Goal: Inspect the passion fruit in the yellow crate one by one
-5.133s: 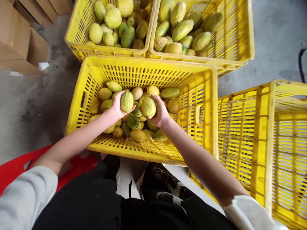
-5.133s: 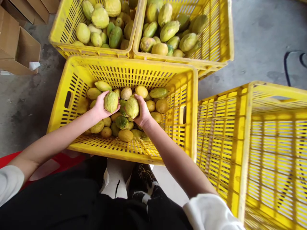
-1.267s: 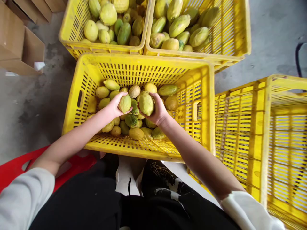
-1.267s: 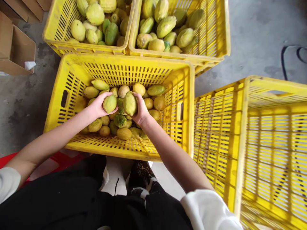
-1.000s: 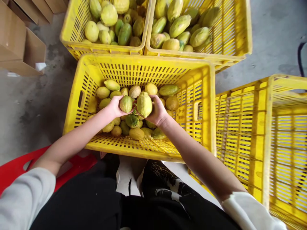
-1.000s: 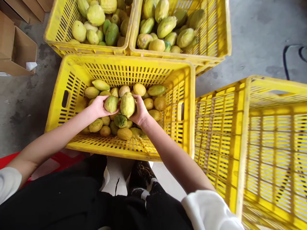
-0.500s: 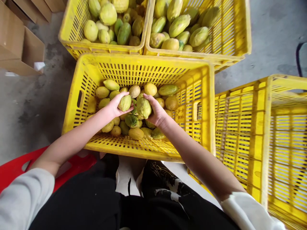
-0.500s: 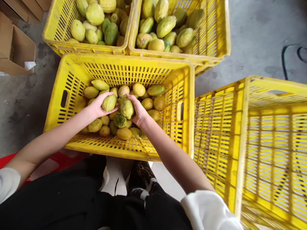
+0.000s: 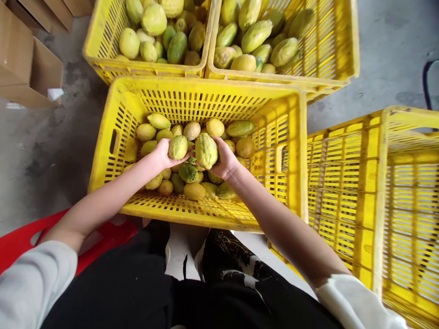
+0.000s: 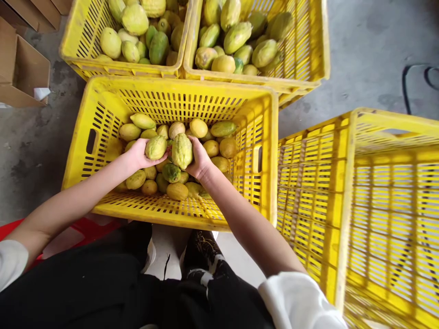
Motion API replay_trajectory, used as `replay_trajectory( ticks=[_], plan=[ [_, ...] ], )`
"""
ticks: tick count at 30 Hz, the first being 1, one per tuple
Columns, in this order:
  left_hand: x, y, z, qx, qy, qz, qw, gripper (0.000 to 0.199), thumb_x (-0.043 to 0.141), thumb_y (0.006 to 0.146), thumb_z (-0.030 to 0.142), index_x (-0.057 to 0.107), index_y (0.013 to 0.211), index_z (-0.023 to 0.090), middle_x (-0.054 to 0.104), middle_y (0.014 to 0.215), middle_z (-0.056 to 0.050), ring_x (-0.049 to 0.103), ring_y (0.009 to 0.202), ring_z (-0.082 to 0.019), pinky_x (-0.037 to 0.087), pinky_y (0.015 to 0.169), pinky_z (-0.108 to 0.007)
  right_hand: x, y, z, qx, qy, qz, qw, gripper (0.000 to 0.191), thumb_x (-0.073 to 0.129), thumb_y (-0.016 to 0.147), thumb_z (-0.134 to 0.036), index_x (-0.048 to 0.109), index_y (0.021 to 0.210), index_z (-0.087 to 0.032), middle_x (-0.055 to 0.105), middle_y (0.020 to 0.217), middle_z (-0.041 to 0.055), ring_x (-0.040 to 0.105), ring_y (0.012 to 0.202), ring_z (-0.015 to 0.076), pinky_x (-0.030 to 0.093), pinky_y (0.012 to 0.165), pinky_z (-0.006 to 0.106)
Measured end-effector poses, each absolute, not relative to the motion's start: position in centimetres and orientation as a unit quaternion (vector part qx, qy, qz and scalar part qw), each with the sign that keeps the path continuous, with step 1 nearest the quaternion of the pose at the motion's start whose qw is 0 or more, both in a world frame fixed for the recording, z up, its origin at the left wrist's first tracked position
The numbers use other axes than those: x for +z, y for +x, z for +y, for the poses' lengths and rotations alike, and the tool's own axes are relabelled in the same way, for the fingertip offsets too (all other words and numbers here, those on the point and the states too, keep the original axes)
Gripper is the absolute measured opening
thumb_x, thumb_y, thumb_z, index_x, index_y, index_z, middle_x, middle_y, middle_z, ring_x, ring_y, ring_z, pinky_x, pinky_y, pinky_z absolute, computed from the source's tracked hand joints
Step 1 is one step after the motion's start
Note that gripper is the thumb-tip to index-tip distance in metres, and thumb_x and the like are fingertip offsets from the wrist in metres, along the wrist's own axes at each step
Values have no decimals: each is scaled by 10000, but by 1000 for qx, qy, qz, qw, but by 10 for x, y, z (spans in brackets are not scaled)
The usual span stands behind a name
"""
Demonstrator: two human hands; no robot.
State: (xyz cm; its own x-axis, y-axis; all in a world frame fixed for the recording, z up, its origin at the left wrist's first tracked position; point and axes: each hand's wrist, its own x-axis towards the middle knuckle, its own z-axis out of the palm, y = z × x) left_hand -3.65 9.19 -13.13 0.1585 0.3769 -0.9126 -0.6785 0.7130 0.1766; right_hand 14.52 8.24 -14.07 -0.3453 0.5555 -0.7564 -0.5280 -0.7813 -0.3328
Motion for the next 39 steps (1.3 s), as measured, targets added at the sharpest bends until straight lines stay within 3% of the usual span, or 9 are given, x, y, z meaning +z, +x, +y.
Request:
replay_trajectory(
  ticks=[5,8,11,14,17,22,29,34,39],
  plan=[
    [-129,-34,93,358,-135,597,705,347,831,1109,482,830,1426,340,889,998,-83,896,810,-326,784,710,-404,-134,143,80,806,-488,-29,335,354,677,1206,-573,797,1344,-270,897,985,60,912,945,332,816,852,463],
    [-125,-31,93,354,-112,596,712,431,1005,1042,537,829,1385,344,869,960,-49,878,787,-289,796,768,-385,-132,143,80,807,-475,-29,348,370,731,1220,-638,801,1274,-279,860,915,32,908,930,310,803,825,419],
    [-121,-28,91,371,-90,594,708,492,1105,1001,453,839,1393,321,870,958,-29,876,822,-259,792,843,-350,-135,144,79,804,-471,-35,361,391,869,1175,-672,790,1176,-289,805,826,8,881,854,269,767,747,348],
    [-118,-24,90,386,-77,606,691,433,1088,1031,374,851,1389,320,896,1012,-27,895,925,-267,787,888,-342,-140,146,80,792,-484,-42,369,368,950,1128,-632,788,1155,-303,814,832,1,863,814,243,754,720,319],
    [-119,-22,91,376,-81,634,671,326,1025,1101,406,850,1359,311,900,1032,-32,907,980,-274,773,887,-328,-139,146,80,784,-497,-39,370,313,907,1137,-584,801,1211,-300,839,865,-1,883,841,252,772,753,338],
    [-124,-24,95,367,-114,616,688,301,861,1213,571,836,1332,295,880,986,-45,892,919,-274,774,841,-342,-129,143,80,774,-507,-11,379,267,666,1220,-490,814,1287,-278,860,893,18,919,946,284,800,839,376],
    [-132,-28,93,379,-135,593,698,203,802,1219,476,836,1327,307,844,889,-15,837,748,-254,771,760,-351,-150,147,83,783,-482,-31,391,245,785,1164,-547,738,1118,-311,817,839,-5,864,844,269,784,736,360],
    [-126,-28,92,376,-113,604,694,307,972,1121,539,842,1253,295,820,839,-2,837,734,-238,770,786,-334,-149,152,83,792,-490,-52,362,410,927,1103,-682,740,1129,-317,793,812,-11,837,745,250,730,631,329],
    [-126,-26,91,358,-89,609,702,316,1022,1070,482,828,1230,290,830,856,-2,874,788,-241,743,771,-297,-140,150,82,797,-489,-48,351,403,973,1069,-637,753,1187,-321,815,839,-2,885,813,277,777,701,372]
  ],
)
